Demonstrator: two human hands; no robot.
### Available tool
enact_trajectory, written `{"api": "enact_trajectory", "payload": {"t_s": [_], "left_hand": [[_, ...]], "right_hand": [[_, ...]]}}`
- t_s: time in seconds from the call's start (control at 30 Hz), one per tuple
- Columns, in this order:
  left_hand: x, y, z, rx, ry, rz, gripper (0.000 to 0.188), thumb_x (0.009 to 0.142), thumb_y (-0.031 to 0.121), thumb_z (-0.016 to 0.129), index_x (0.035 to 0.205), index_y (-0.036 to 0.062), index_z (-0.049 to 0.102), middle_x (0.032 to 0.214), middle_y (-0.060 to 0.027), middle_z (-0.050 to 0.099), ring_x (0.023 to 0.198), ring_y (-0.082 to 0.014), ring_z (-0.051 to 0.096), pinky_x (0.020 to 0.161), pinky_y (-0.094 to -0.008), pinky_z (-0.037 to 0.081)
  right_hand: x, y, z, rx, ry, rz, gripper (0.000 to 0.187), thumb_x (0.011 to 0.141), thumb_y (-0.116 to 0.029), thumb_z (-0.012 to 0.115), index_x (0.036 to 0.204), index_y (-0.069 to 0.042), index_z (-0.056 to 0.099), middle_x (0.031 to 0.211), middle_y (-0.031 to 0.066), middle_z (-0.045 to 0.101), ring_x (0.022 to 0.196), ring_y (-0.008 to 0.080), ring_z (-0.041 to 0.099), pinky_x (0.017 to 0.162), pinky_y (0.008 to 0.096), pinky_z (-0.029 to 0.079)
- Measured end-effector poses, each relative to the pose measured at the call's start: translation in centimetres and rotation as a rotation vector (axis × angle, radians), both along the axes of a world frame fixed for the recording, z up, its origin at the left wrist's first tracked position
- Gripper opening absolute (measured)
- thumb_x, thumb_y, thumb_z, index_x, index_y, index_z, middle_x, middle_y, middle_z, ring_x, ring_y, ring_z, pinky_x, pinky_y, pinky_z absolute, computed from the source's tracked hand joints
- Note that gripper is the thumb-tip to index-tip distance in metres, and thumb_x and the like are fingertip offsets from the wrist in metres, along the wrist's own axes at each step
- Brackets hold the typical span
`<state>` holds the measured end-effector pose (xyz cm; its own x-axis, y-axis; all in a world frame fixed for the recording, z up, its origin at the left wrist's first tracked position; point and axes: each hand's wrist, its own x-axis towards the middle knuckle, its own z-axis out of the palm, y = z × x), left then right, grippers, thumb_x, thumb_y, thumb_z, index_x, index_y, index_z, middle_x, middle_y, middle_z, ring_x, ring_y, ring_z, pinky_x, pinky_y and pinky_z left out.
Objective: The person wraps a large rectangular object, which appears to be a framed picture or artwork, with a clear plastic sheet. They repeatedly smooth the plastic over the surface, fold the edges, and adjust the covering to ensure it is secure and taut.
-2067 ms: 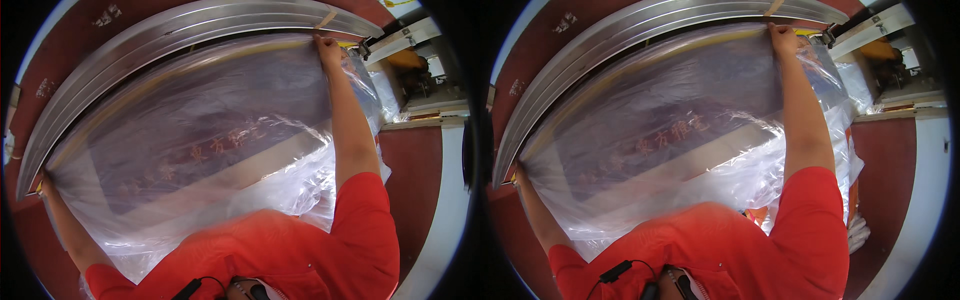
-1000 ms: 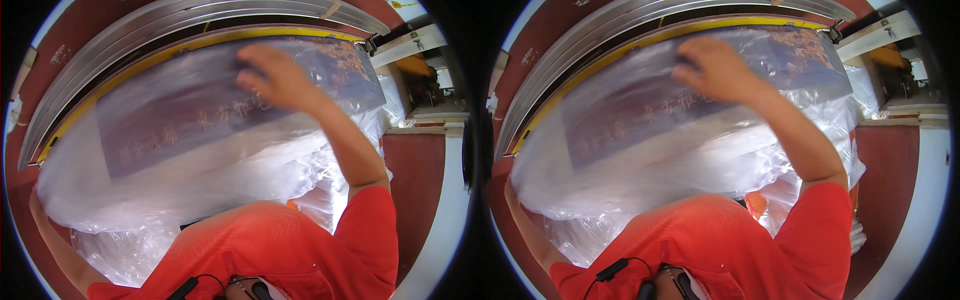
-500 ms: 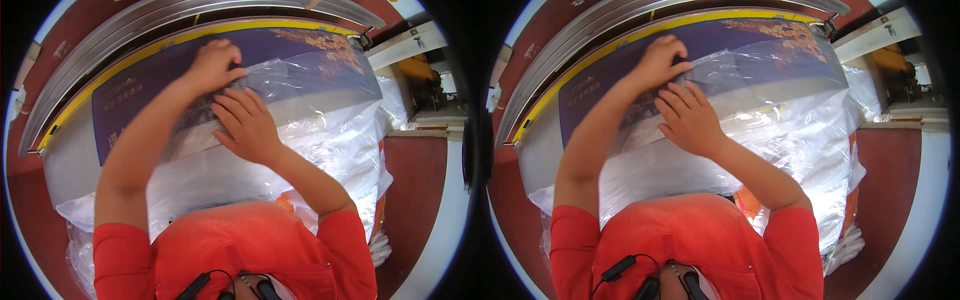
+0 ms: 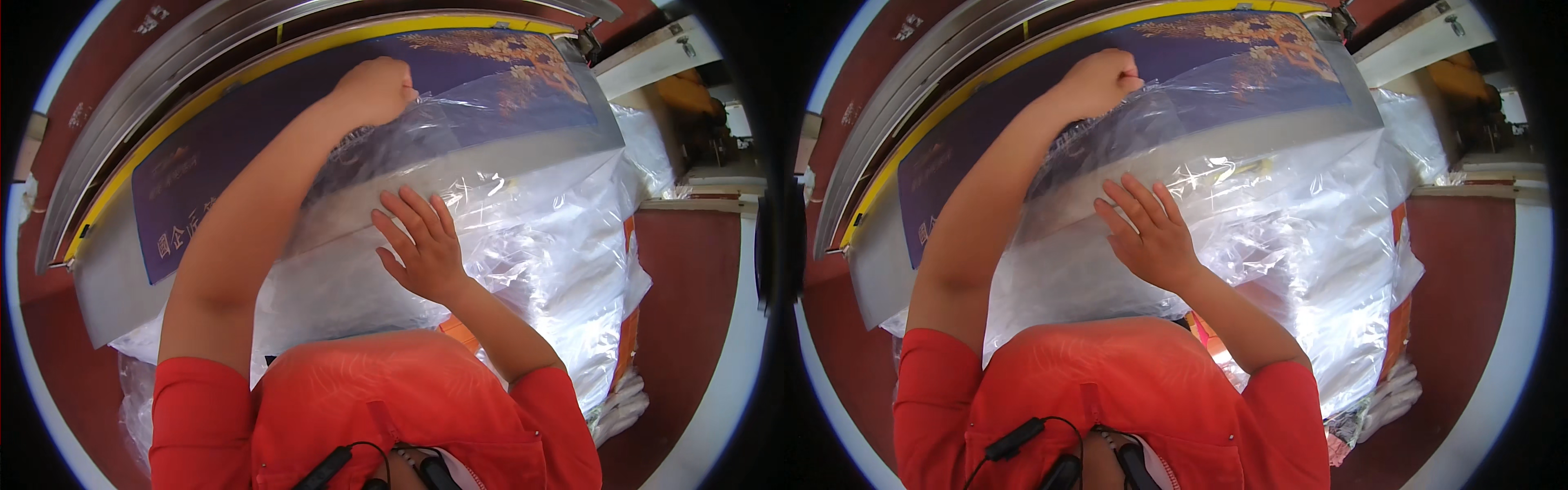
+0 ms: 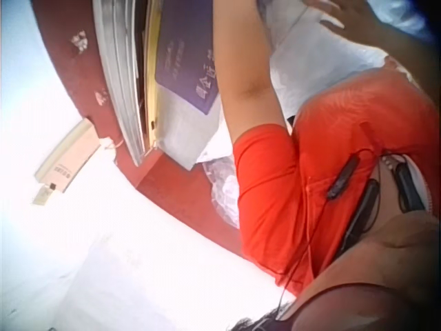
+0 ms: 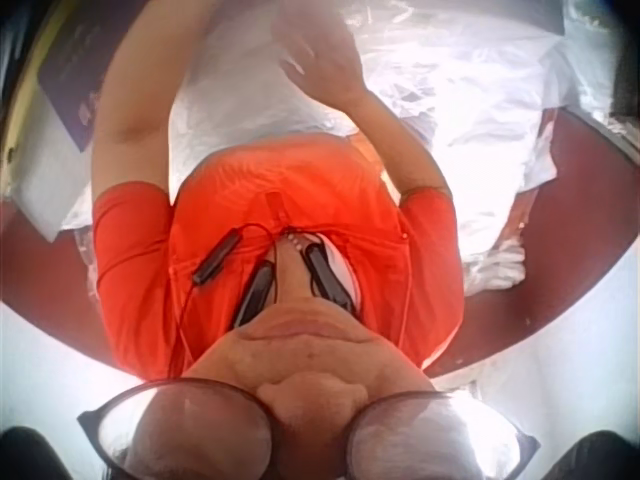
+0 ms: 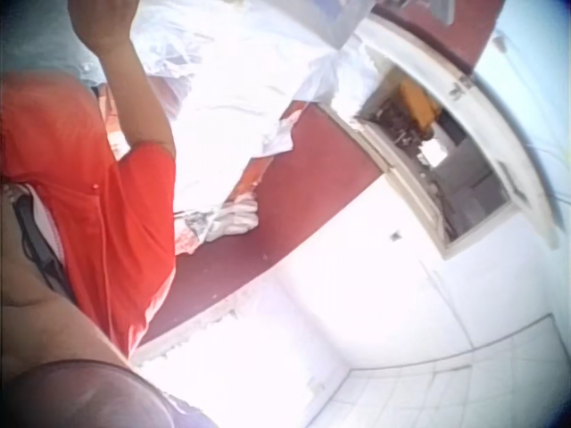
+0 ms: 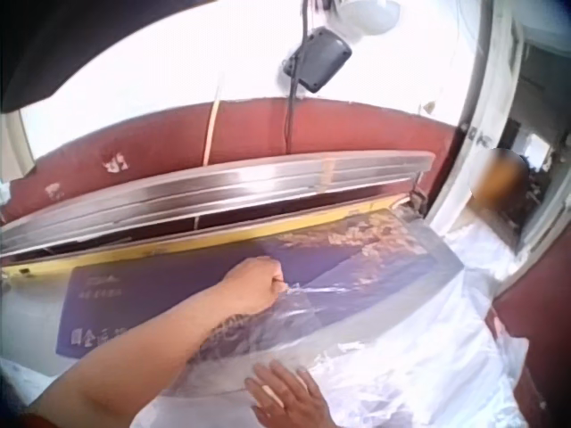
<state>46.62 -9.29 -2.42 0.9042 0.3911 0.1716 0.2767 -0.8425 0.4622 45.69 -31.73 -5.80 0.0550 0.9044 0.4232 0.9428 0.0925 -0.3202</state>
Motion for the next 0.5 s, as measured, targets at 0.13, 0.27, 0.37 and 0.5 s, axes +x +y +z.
{"api": "enact_trajectory", "payload": {"t_s": [0.13,0.27,0.37,0.5], "left_hand": [[0.6,-0.5,1.9,-0.838,0.08,0.143,0.025,0.076,0.023,0.055,0.069,-0.0005,0.051,0.072,-0.0062,0.054,0.063,-0.0159,0.051,0.056,-0.0294,0.04],[1.8,-1.0,1.2,-0.362,0.138,-0.045,0.026,0.077,0.026,0.054,0.07,0.0015,0.054,0.068,-0.0039,0.054,0.058,-0.011,0.046,0.053,-0.0247,0.038],[2.2,-0.9,1.1,-0.337,0.162,-0.027,0.025,0.075,0.026,0.056,0.07,0.0017,0.055,0.067,-0.0033,0.054,0.058,-0.0109,0.046,0.053,-0.0248,0.038],[2.0,-0.4,2.3,-0.809,0.173,0.042,0.021,0.073,0.022,0.059,0.07,0.0006,0.055,0.066,-0.0029,0.053,0.056,-0.0127,0.046,0.055,-0.0264,0.039]], "right_hand": [[0.8,-0.9,0.4,-0.013,0.042,0.01,0.051,0.064,-0.015,0.061,0.112,-0.014,0.044,0.121,0.0055,0.039,0.114,0.0232,0.034,0.094,0.0409,0.024],[0.7,-0.8,0.8,-0.012,0.04,0.028,0.05,0.063,-0.014,0.061,0.111,-0.014,0.045,0.12,0.0055,0.039,0.114,0.0231,0.034,0.094,0.0406,0.024],[0.8,-0.9,0.8,-0.016,0.037,0.03,0.05,0.063,-0.013,0.061,0.111,-0.014,0.045,0.12,0.0056,0.04,0.114,0.0232,0.034,0.094,0.0405,0.025],[0.6,-1.1,1.4,-0.028,0.081,0.007,0.048,0.062,-0.009,0.058,0.108,-0.013,0.047,0.119,0.0033,0.039,0.113,0.0199,0.034,0.095,0.0363,0.024]]}}
